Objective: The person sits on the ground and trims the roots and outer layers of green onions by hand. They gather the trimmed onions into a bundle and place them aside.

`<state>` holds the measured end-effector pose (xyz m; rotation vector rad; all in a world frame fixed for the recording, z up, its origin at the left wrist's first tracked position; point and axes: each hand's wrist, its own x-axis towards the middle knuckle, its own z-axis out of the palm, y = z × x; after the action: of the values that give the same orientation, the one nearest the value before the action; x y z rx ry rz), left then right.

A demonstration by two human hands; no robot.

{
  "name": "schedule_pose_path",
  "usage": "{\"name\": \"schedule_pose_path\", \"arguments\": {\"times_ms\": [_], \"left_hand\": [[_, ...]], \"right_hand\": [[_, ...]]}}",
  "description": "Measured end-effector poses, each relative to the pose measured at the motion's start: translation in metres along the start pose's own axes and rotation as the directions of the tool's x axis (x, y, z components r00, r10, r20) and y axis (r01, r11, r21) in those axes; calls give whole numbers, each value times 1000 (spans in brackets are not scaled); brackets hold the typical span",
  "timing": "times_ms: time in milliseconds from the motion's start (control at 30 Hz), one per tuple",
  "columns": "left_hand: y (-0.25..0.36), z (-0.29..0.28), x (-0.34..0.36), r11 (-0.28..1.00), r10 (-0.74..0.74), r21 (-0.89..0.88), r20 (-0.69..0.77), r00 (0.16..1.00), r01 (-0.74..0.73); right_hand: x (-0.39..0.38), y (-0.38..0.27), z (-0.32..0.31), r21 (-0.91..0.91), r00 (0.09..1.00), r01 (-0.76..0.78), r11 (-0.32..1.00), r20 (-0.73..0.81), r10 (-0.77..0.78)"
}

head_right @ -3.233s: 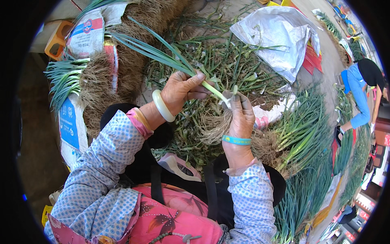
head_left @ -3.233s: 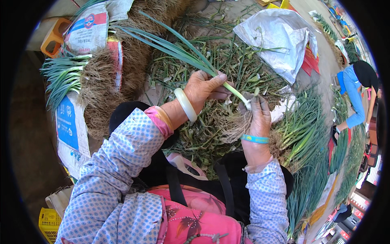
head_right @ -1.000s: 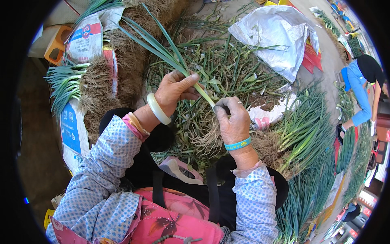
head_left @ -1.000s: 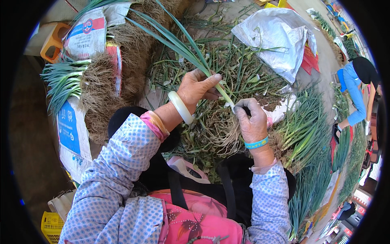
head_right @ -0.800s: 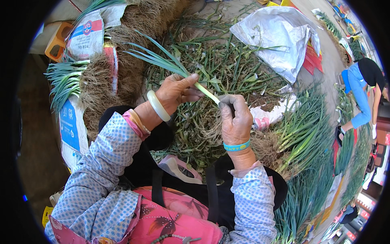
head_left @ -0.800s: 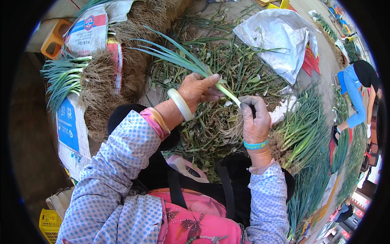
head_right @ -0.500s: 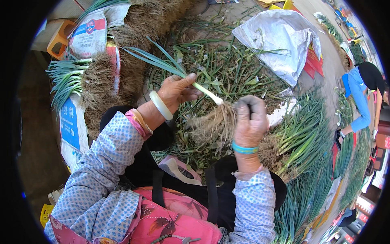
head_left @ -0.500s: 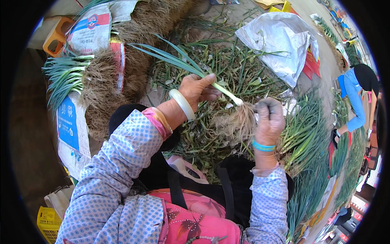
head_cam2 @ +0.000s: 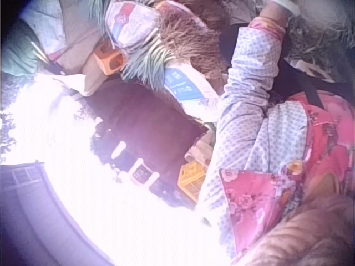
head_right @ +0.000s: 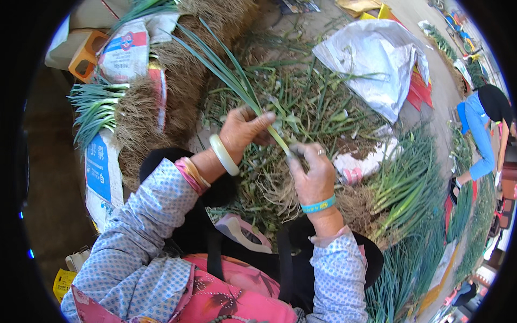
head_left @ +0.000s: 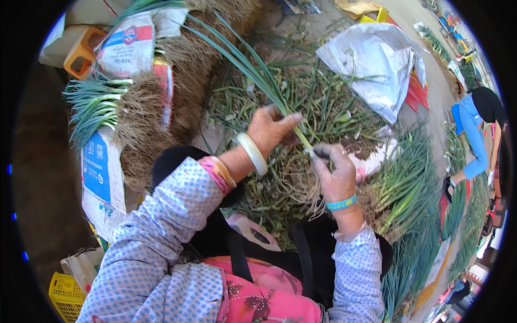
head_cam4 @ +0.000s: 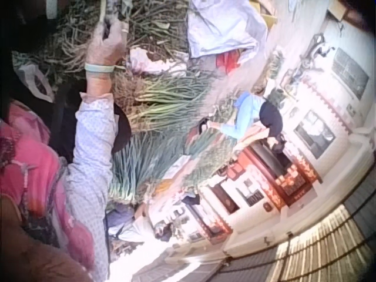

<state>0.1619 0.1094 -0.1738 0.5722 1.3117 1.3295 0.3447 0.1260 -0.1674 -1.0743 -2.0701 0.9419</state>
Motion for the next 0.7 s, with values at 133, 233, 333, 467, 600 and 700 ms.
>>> {"name": "schedule_pose_path", "arguments": {"times_ms": [133,233,333,467,600,700], "left_hand": [[-6,-3,1,1000,-8,-23,24,1000,8],[-1,0,-3,999,-37,-5,37,999,37],[-9,6,2,999,-25,-23,61,998,26],[1,-3,-3,984,-178,-11,-28,984,177],[-4,-12,1,980,-201,10,-34,979,201],[-6,-5,3,984,-161,73,-9,987,161]], "right_hand": [[-3,-3,5,-30,999,6,1000,-37,-7],[-2,-6,4,-60,999,36,998,-34,-38],[-8,4,3,-63,988,111,992,-102,-117],[-7,-7,18,-108,938,310,945,-130,-323],[-9,-22,24,-35,937,342,939,-61,-344],[-8,-15,13,-94,940,293,951,-150,-305]]}}
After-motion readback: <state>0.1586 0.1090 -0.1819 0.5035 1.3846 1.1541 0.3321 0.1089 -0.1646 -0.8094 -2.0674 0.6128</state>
